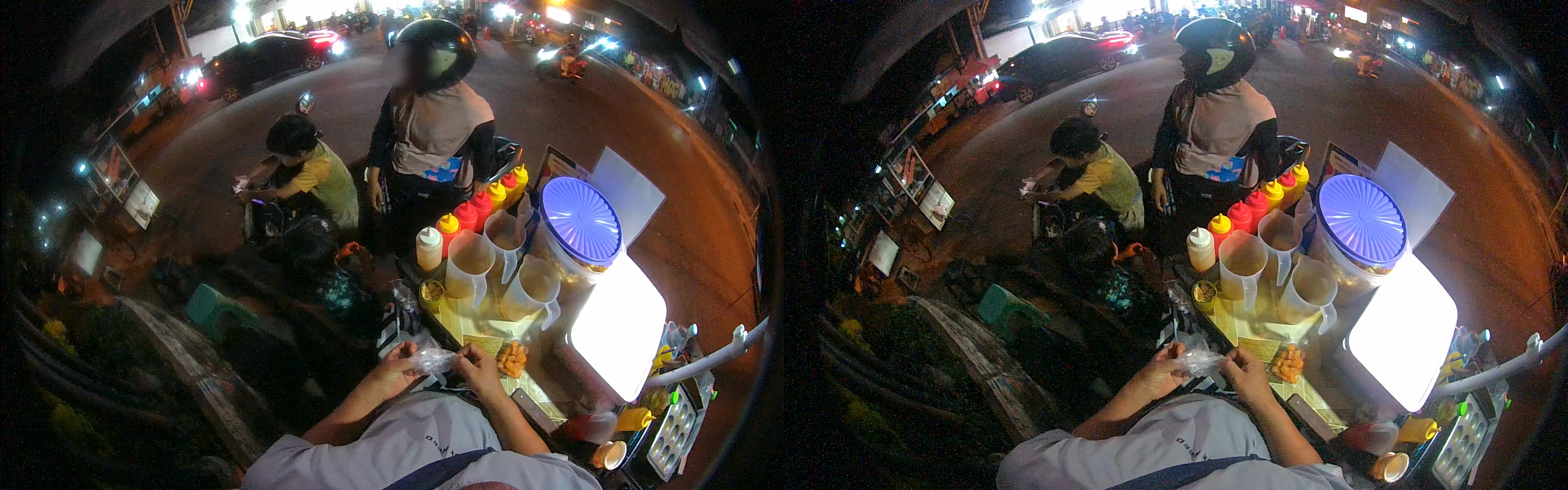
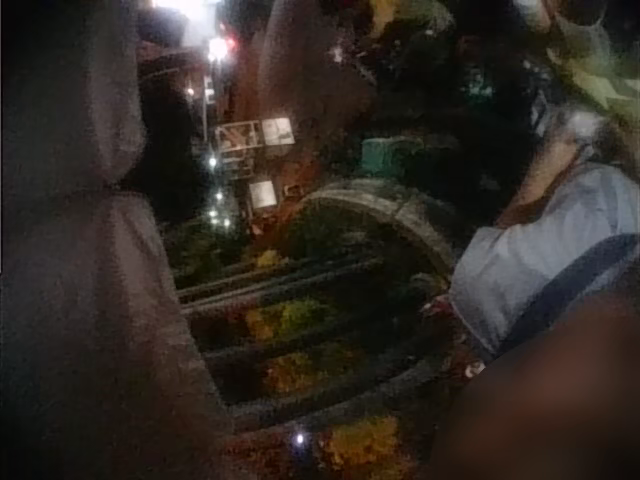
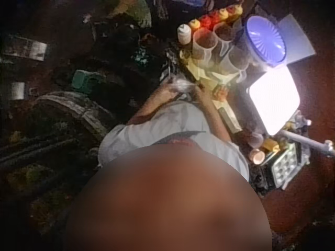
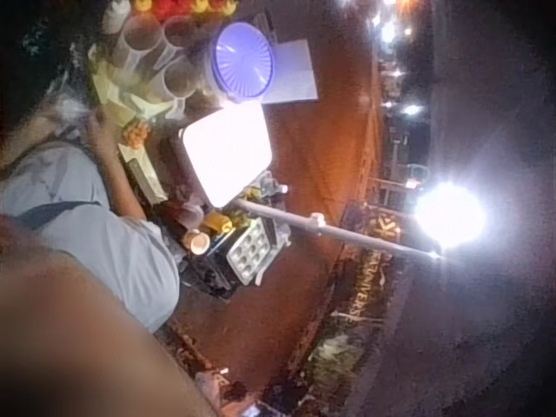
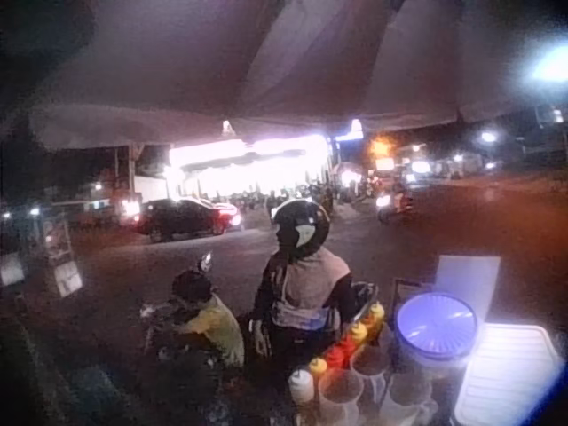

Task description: The person prepares small round snacks on a street cart at night. They pour batter into a multi-cup mold, flip and remove cooked items, then add sauce and toppings into a cup before handing it to a customer.

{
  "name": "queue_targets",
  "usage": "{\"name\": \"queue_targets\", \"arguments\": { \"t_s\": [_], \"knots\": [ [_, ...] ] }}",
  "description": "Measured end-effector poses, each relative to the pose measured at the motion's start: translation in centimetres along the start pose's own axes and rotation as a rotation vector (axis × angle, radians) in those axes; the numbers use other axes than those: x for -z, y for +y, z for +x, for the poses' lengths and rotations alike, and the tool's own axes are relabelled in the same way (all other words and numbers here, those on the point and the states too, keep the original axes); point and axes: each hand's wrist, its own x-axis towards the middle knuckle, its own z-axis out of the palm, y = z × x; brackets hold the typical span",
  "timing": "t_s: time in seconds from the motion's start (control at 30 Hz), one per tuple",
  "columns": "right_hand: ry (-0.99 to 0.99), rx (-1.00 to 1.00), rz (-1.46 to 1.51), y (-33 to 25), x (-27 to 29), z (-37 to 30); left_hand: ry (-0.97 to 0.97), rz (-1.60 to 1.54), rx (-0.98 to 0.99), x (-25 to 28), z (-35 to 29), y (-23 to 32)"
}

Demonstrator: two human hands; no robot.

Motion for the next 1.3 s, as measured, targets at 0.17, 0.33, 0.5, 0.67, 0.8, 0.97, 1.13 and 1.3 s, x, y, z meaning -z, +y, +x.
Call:
{"name": "queue_targets", "arguments": {
  "t_s": [0.17, 0.33, 0.5, 0.67, 0.8, 0.97, 1.13, 1.3],
  "knots": [
    [-0.005, 0.015, 0.023, -0.6, 0.0, 0.5, 0.223, 0.621, -0.078, 1.9, -0.1, 0.1],
    [-0.175, 0.135, -0.422, -1.6, -1.8, 0.2, 0.258, 0.873, -0.225, -0.4, 0.9, -1.4],
    [-0.017, 0.105, -0.452, -0.6, -1.7, 1.2, 0.252, 0.983, -0.134, -1.5, 0.6, -0.5],
    [0.122, 0.236, -0.567, -0.4, -0.7, 1.0, 0.396, 0.943, -0.268, -0.2, 0.7, -0.9],
    [0.131, 0.307, -0.681, -0.8, -0.3, 0.4, 0.464, 0.915, -0.403, 1.6, 1.0, -0.1],
    [0.060, 0.256, -0.500, -1.4, 0.2, 0.5, 0.405, 1.265, -0.333, 1.6, -0.2, 1.9],
    [0.039, 0.319, -0.720, -2.5, -0.2, 0.2, 0.079, 0.959, -0.222, -3.3, -1.0, 2.8],
    [-0.054, 0.374, -0.729, -3.6, -0.8, 0.4, 0.076, 1.831, -0.151, -6.8, -1.2, 2.9]
  ]
}}
